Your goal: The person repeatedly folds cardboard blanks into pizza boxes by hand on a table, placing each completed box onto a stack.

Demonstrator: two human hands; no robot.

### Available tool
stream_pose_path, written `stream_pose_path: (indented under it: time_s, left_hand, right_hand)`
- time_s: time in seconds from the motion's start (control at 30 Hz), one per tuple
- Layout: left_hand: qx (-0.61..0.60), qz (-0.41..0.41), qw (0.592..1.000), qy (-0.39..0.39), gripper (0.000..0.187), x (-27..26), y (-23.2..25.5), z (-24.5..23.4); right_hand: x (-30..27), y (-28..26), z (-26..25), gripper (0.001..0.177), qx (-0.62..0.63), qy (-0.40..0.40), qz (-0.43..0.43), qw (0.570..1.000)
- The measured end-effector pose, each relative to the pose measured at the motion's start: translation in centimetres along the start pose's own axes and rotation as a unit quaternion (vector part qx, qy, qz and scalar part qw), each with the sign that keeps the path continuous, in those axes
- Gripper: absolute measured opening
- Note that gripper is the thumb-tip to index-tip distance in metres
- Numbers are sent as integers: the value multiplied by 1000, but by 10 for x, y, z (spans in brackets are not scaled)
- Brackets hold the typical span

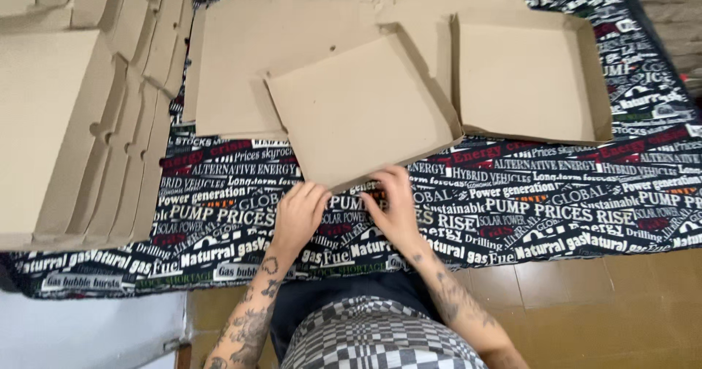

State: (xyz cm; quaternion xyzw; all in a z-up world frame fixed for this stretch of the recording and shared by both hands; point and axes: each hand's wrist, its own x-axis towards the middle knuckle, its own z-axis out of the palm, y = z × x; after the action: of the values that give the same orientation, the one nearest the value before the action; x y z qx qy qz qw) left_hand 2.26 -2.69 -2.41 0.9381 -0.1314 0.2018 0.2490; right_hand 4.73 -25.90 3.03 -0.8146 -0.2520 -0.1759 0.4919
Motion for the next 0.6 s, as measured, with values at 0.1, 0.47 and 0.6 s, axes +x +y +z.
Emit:
stream_pose_path:
  time_s: [0.1,0.47,0.6]
  left_hand:
    - [-45,16,996,69,15,-5,16,5]
    - [-271,205,940,27,11,32,162,49]
    - [-209,214,947,-120,79,88,186,80]
  right_hand:
    - [-45,15,-12,60,211,149,163,952]
    - [-110,101,-12,19,445,302,288,792]
    - [-102,124,-90,20,394,434,234,776]
